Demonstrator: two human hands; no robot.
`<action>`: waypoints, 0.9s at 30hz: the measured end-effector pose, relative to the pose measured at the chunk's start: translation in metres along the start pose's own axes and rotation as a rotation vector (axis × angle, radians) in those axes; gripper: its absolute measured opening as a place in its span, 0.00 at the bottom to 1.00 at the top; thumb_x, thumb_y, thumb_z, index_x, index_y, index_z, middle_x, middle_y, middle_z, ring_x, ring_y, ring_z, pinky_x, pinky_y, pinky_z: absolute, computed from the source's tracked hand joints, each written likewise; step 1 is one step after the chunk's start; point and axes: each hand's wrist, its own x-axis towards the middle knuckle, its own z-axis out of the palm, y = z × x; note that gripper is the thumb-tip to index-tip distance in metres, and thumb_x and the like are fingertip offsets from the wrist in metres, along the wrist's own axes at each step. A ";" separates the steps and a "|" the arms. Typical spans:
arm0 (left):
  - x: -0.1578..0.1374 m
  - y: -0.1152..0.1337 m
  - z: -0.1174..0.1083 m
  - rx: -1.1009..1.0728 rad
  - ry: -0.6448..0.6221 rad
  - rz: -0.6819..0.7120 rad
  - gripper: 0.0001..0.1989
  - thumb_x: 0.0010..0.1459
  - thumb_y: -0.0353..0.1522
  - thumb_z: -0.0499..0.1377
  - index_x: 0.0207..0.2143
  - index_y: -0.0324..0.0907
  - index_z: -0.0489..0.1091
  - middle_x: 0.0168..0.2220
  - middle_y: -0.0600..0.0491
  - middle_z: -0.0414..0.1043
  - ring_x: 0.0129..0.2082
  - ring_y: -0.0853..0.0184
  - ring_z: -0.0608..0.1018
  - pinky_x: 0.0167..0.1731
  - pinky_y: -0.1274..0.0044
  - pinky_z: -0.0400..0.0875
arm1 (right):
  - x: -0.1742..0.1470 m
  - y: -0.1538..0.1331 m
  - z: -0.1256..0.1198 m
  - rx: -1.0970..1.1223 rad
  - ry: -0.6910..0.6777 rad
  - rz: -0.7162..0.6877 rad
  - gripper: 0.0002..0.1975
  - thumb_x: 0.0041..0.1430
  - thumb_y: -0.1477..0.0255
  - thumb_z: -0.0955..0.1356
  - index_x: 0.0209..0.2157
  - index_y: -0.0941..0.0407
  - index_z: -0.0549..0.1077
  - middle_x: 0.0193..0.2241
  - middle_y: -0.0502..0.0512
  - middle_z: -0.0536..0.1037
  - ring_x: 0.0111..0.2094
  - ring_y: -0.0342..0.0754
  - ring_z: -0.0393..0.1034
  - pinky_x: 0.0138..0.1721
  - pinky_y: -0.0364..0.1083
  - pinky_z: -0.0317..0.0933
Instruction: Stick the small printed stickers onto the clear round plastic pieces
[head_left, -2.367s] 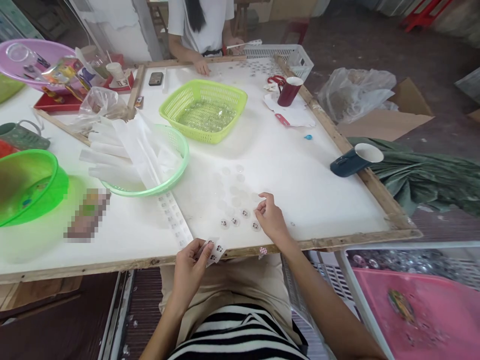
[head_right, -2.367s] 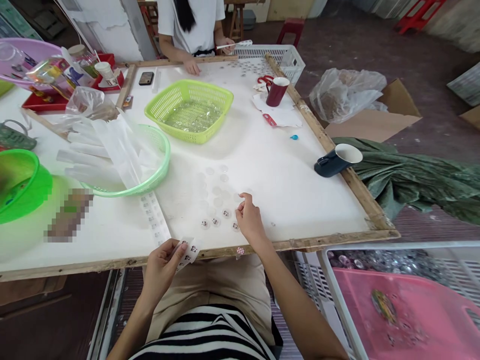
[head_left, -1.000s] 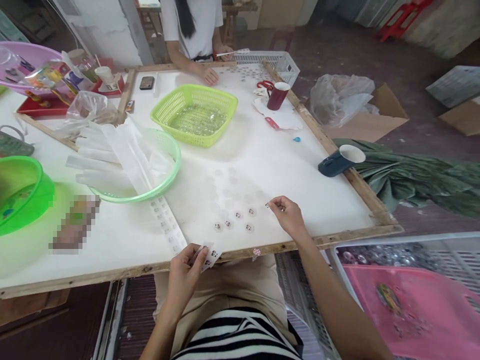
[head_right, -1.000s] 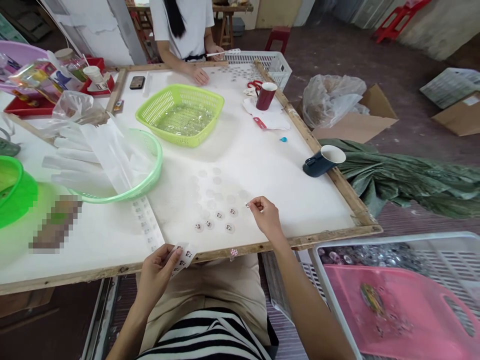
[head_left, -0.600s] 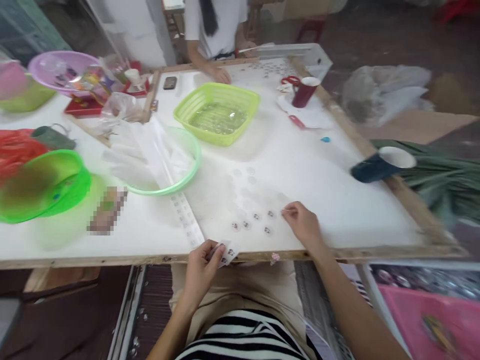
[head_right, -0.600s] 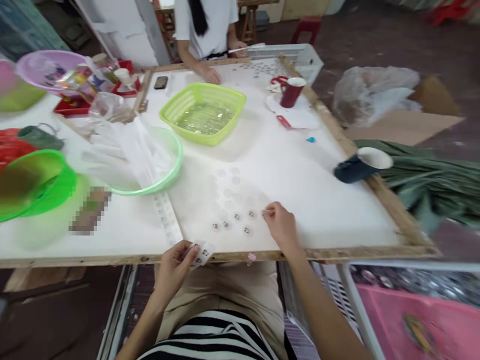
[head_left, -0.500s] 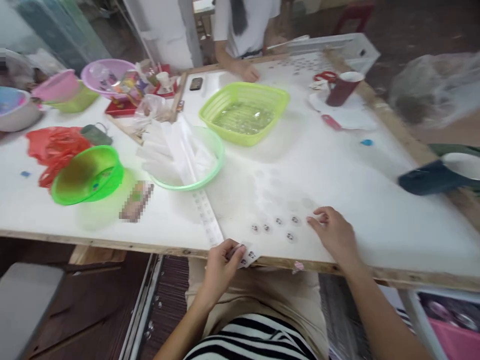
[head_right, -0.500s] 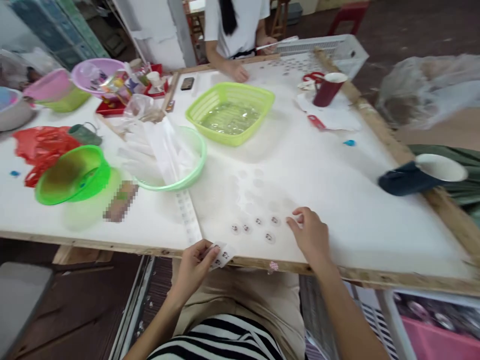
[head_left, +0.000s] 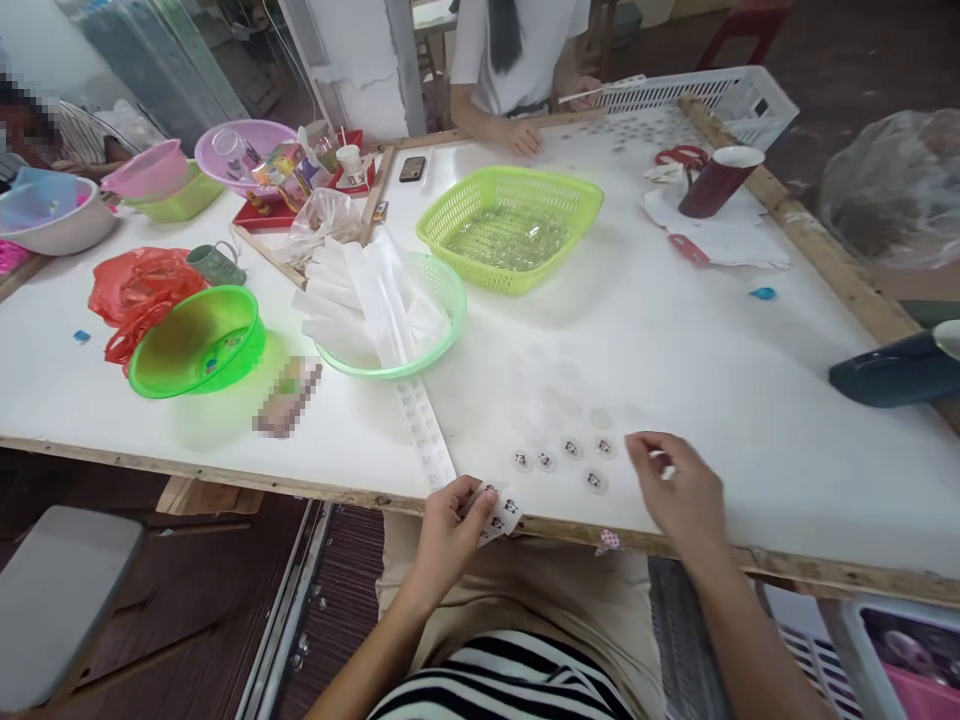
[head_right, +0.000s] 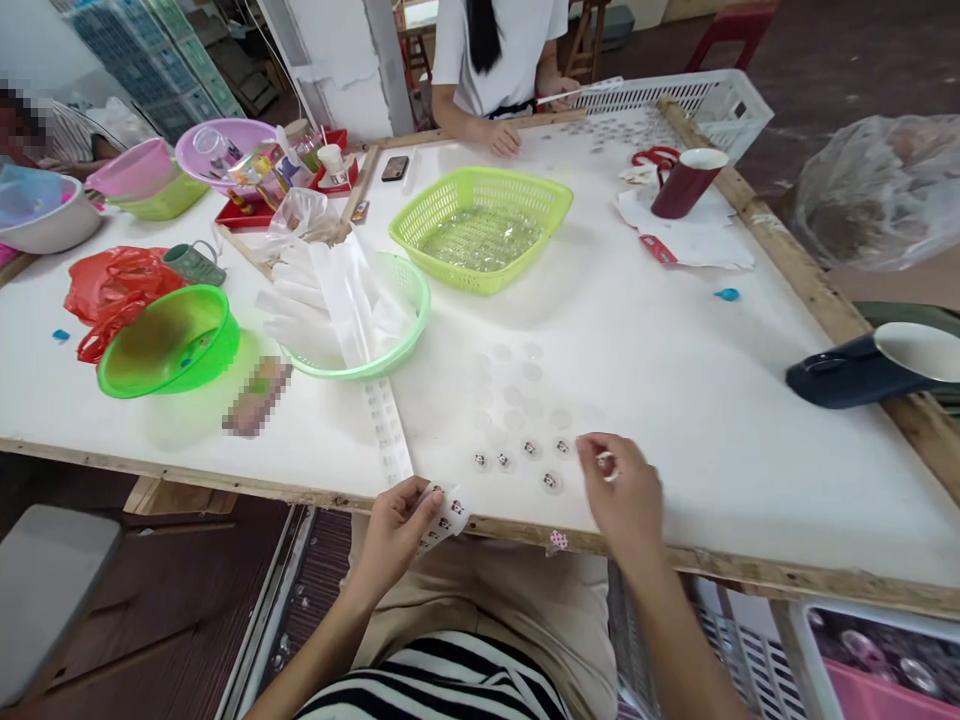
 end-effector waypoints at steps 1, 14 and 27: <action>0.001 0.001 0.001 -0.025 0.008 -0.003 0.17 0.61 0.43 0.57 0.28 0.39 0.66 0.23 0.59 0.57 0.24 0.72 0.60 0.25 0.79 0.54 | -0.013 -0.016 0.002 0.107 -0.074 -0.005 0.20 0.57 0.51 0.63 0.36 0.53 0.74 0.32 0.55 0.76 0.30 0.49 0.66 0.36 0.50 0.60; 0.003 0.004 0.000 -0.143 -0.061 -0.056 0.17 0.58 0.44 0.60 0.32 0.38 0.71 0.24 0.54 0.69 0.25 0.70 0.68 0.26 0.79 0.61 | -0.062 -0.080 0.032 0.357 -0.627 -0.133 0.14 0.63 0.60 0.65 0.29 0.54 0.72 0.28 0.51 0.73 0.33 0.47 0.65 0.33 0.45 0.61; 0.004 0.001 0.004 -0.001 0.104 -0.045 0.22 0.57 0.47 0.60 0.22 0.41 0.61 0.18 0.60 0.55 0.20 0.75 0.57 0.20 0.80 0.50 | -0.065 -0.079 0.027 0.306 -0.405 -0.276 0.07 0.63 0.65 0.66 0.41 0.51 0.73 0.36 0.52 0.77 0.35 0.47 0.69 0.43 0.49 0.62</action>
